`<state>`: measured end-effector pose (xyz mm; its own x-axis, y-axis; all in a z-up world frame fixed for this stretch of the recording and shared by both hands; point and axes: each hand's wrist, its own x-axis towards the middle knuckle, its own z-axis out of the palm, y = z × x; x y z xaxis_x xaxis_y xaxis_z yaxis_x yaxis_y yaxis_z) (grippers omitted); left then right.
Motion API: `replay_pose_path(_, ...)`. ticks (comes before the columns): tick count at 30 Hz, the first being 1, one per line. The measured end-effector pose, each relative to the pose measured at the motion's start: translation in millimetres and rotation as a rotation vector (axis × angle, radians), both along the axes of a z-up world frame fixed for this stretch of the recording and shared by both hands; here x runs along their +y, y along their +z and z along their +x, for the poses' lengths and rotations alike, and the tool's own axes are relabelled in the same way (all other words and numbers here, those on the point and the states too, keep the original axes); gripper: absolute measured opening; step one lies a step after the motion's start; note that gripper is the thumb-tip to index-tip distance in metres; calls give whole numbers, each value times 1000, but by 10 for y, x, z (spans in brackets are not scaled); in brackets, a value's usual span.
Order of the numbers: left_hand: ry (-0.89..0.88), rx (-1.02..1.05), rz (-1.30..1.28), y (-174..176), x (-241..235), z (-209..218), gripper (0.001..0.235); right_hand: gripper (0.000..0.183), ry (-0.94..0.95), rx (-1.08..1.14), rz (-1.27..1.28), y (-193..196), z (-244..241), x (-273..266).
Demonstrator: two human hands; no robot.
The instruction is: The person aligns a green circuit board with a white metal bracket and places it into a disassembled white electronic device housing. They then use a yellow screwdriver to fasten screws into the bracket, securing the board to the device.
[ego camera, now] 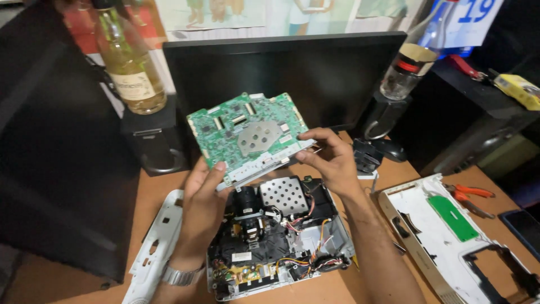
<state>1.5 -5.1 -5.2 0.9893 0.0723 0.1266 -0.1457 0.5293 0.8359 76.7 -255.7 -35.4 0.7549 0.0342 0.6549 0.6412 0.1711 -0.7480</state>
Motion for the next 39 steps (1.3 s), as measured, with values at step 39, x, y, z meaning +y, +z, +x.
replay_pose_path(39, -10, -362, -39, -128, -85, 108, 111, 37, -200, 73, 245, 146, -155, 121)
